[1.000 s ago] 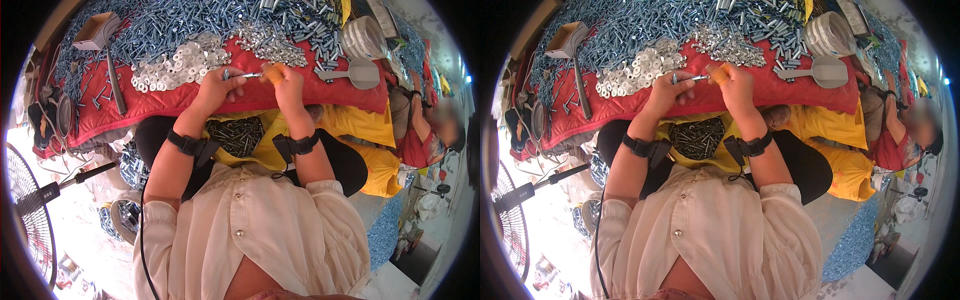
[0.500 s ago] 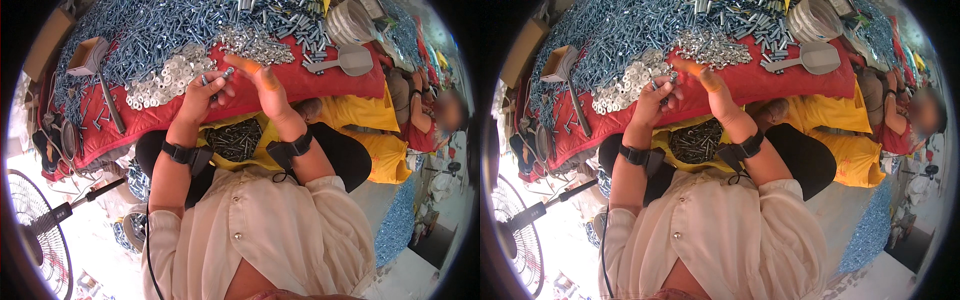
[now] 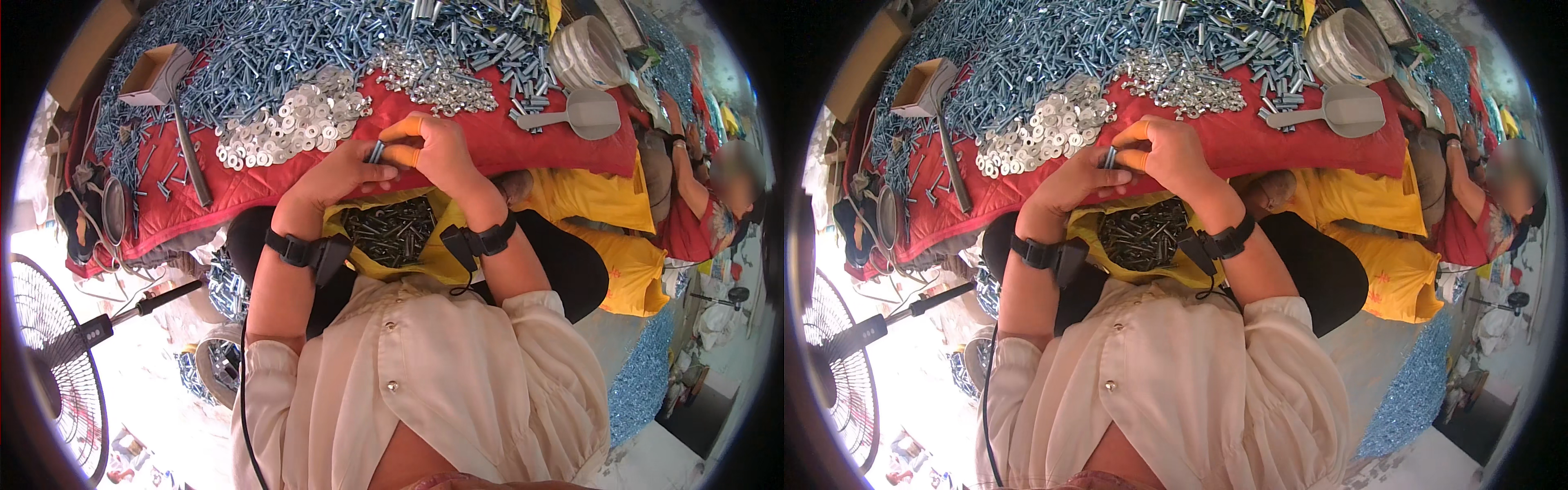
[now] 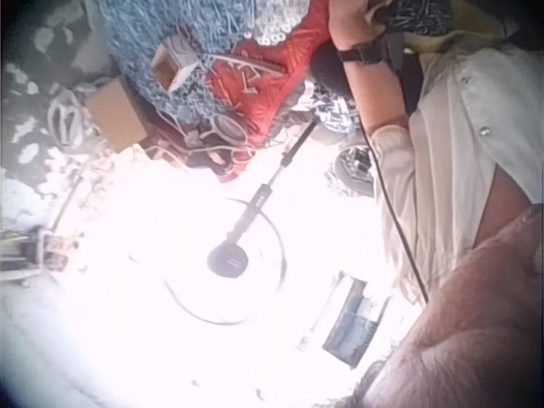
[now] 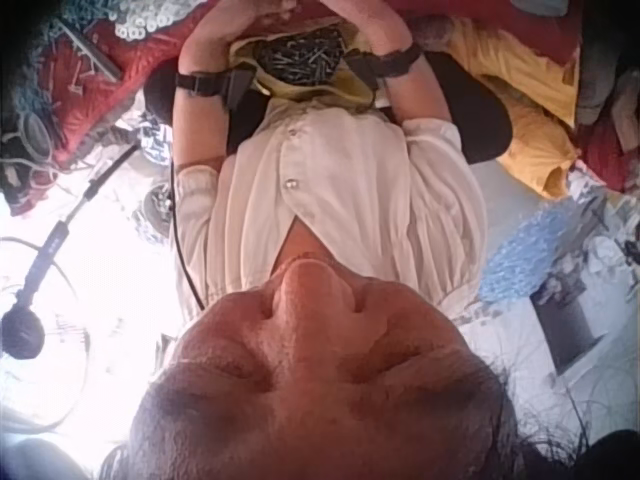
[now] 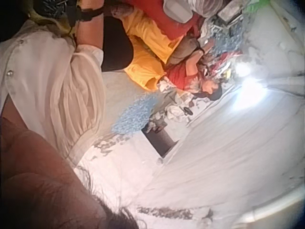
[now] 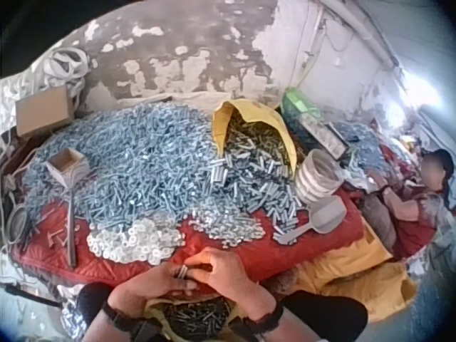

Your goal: Manually assembling washers and spacers onto long metal bolts in a fabrication workshop.

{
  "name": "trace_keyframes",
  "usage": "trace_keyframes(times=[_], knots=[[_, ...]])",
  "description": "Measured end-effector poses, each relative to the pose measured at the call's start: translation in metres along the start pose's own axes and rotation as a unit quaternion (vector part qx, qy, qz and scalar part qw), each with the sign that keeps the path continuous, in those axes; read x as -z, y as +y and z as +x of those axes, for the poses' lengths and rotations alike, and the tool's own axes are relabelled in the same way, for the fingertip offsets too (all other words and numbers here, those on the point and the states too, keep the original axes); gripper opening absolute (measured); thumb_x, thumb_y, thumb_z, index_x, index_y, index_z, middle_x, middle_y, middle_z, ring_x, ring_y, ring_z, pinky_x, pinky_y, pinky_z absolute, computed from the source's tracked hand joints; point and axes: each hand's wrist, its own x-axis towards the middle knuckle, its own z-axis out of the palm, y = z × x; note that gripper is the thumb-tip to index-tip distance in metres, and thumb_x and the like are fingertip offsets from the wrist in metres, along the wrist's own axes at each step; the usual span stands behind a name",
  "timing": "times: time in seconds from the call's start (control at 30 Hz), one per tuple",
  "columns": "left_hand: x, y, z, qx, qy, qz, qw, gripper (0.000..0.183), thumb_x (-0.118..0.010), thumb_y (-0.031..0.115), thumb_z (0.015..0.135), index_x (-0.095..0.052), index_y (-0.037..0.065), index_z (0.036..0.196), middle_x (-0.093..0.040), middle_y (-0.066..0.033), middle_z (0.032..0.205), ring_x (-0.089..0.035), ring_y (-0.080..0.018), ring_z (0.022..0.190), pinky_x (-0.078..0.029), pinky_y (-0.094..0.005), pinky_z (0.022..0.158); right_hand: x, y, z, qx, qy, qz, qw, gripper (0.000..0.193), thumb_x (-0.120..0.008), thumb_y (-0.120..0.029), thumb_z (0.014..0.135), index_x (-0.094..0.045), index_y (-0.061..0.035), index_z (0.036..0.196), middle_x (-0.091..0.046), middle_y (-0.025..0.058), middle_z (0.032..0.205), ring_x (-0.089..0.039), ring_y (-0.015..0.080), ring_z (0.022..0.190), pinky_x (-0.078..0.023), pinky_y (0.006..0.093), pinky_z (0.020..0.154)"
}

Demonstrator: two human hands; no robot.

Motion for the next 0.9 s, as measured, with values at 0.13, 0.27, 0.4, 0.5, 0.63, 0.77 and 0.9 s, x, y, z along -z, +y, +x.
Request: trace_keyframes(times=[0.13,0.27,0.4,0.5,0.63,0.77,0.9], knots=[[0.002,-0.001,0.004,-0.021,0.065,-0.064,0.996,0.021,-0.058,0.015,0.085,-0.061,0.001,0.101,-0.063,-0.003,0.083,-0.055,-0.0084,0.066,-0.043,-0.0202,0.057,0.001,0.003,0.009,-0.092,0.026,0.098,0.991,0.015,-0.067,-0.003,0.074,-0.065,0.0001,0.089,-0.065,0.0038,0.081,-0.059,0.009,0.071,-0.047,0.0221,0.065],[0.017,0.006,-0.001,-0.048,0.286,-0.092,0.953,0.022,-0.058,0.021,0.087,-0.061,0.004,0.099,-0.062,-0.0007,0.078,-0.054,-0.0053,0.057,-0.037,-0.0182,0.045,-0.002,0.015,0.031,-0.092,0.086,0.11,0.986,0.015,-0.064,-0.008,0.075,-0.066,-0.0043,0.09,-0.066,0.0061,0.08,-0.062,0.014,0.07,-0.048,0.0263,0.063],[0.031,0.01,-0.006,-0.156,0.37,-0.188,0.896,0.02,-0.057,0.016,0.088,-0.063,0.002,0.1,-0.056,0.0023,0.067,-0.044,-0.0022,0.049,-0.03,-0.0154,0.039,-0.038,0.016,0.043,0.176,0.033,-0.186,0.966,0.025,-0.059,-0.014,0.074,-0.065,-0.0152,0.099,-0.063,0.0039,0.092,-0.059,0.0261,0.095,-0.047,0.0366,0.078],[0.032,0.012,-0.003,-0.236,0.411,-0.238,0.848,0.019,-0.057,0.015,0.088,-0.063,0.002,0.101,-0.051,0.004,0.064,-0.039,-0.0007,0.045,-0.026,-0.0152,0.037,-0.067,0.024,0.043,0.352,-0.02,-0.291,0.889,0.027,-0.055,-0.012,0.079,-0.06,-0.0128,0.105,-0.059,0.0032,0.11,-0.053,0.0253,0.107,-0.045,0.0375,0.085],[0.032,0.008,-0.003,-0.233,0.414,-0.233,0.848,0.023,-0.056,0.017,0.089,-0.06,0.0,0.104,-0.05,0.004,0.064,-0.037,-0.0006,0.045,-0.024,-0.0151,0.036,-0.05,0.037,0.043,0.289,-0.07,-0.387,0.873,0.023,-0.049,-0.017,0.08,-0.062,-0.0155,0.099,-0.059,-0.001,0.102,-0.053,0.0205,0.099,-0.042,0.0385,0.084],[0.03,0.003,-0.006,-0.198,0.384,-0.232,0.872,0.019,-0.056,0.014,0.088,-0.062,0.0,0.099,-0.051,0.0025,0.062,-0.039,-0.0022,0.044,-0.025,-0.0171,0.036,-0.013,0.062,0.035,0.248,0.01,-0.4,0.882,0.02,-0.055,-0.014,0.076,-0.064,-0.0153,0.093,-0.061,-0.0007,0.092,-0.055,0.0204,0.089,-0.044,0.0371,0.078],[0.022,0.004,-0.001,-0.157,0.316,-0.255,0.9,0.021,-0.052,0.014,0.09,-0.061,0.0,0.101,-0.052,0.0012,0.065,-0.039,-0.0032,0.044,-0.027,-0.0176,0.037,-0.001,0.06,0.037,0.224,0.135,-0.295,0.919,0.018,-0.071,-0.011,0.063,-0.068,-0.0125,0.08,-0.062,0.0025,0.072,-0.057,0.0229,0.07,-0.047,0.0321,0.064]])
